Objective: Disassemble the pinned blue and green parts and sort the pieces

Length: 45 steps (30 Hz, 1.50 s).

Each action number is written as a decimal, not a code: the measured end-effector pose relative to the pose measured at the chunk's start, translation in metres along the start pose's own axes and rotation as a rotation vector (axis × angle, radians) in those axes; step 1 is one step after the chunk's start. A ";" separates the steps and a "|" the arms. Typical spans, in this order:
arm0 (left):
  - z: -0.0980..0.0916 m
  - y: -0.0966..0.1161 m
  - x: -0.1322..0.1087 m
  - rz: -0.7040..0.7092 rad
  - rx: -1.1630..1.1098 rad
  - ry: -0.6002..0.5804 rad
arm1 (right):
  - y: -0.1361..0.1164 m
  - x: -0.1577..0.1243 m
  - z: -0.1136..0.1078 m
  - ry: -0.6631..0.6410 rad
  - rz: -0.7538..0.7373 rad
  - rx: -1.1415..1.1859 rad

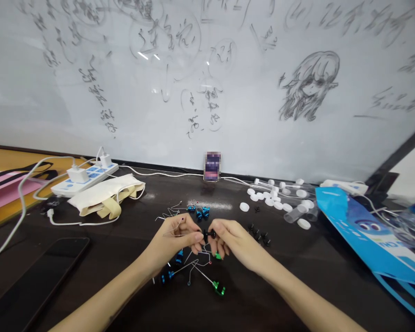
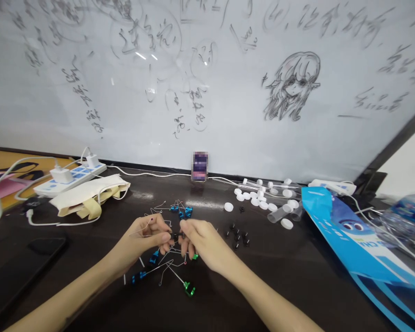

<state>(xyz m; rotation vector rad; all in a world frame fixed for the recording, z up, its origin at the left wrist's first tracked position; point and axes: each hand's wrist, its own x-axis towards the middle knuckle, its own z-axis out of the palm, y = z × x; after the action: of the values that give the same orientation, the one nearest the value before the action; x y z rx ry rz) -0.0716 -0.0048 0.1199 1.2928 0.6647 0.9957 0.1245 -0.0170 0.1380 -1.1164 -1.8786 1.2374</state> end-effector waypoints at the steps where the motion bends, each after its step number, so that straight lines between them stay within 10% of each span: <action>1: 0.000 0.000 0.000 -0.004 -0.003 0.000 | 0.000 0.000 0.000 -0.026 -0.005 -0.005; 14: -0.002 -0.011 0.003 -0.157 -0.177 -0.008 | -0.001 0.000 0.009 -0.010 0.035 -0.054; 25: 0.001 -0.014 0.006 -0.426 -0.459 0.193 | 0.009 -0.010 0.024 0.252 -0.585 -1.062; 36: -0.001 -0.012 0.002 -0.148 -0.305 0.020 | 0.007 0.005 0.018 -0.062 0.036 0.139; 45: -0.010 -0.010 0.008 -0.248 -0.415 0.253 | 0.008 -0.007 0.020 0.271 -0.469 -0.820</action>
<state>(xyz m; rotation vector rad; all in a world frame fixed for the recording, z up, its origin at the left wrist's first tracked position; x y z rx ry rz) -0.0745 0.0075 0.1096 0.7097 0.7436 1.0336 0.1133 -0.0299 0.1233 -1.0473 -2.2938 0.0211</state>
